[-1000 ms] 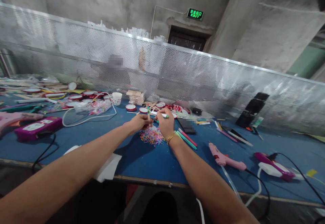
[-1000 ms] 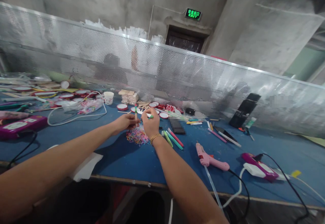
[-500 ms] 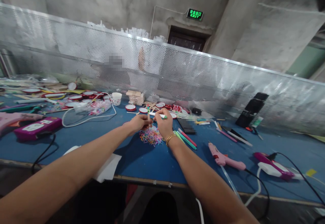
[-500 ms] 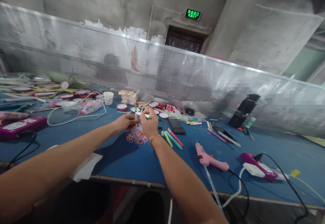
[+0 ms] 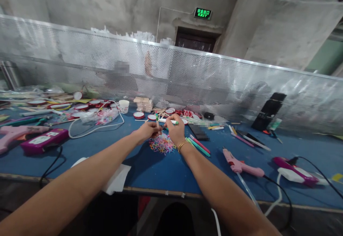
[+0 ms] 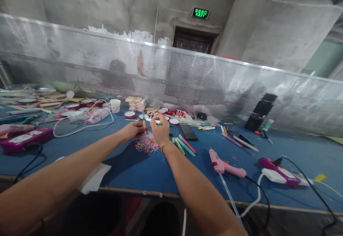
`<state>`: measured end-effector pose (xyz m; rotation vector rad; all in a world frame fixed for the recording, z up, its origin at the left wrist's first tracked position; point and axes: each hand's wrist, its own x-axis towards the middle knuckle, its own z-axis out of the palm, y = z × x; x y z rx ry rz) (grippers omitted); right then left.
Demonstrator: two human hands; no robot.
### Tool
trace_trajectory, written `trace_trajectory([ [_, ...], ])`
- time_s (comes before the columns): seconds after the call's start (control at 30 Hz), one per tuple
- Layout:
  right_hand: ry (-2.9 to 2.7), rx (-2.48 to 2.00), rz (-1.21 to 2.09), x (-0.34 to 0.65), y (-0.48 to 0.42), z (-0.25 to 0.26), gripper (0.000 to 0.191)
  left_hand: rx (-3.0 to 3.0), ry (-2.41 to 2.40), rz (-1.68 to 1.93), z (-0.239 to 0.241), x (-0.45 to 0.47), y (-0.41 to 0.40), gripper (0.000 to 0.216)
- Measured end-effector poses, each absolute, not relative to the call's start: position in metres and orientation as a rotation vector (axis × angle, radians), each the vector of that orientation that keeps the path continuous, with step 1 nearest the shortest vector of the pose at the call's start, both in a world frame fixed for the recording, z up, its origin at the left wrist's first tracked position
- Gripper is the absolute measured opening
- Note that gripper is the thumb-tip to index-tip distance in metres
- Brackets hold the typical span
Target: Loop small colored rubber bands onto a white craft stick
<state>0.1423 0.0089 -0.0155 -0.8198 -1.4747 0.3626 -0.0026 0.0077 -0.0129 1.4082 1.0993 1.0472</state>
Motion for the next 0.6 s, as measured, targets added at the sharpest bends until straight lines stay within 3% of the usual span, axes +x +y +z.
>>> trace_trajectory([
  [0.6, -1.511, -0.824, 0.359, 0.1403, 0.0104, -0.0161, 0.010, 1.416, 1.075, 1.027, -0.0127, -0.0054, 0.0072, 0.029],
])
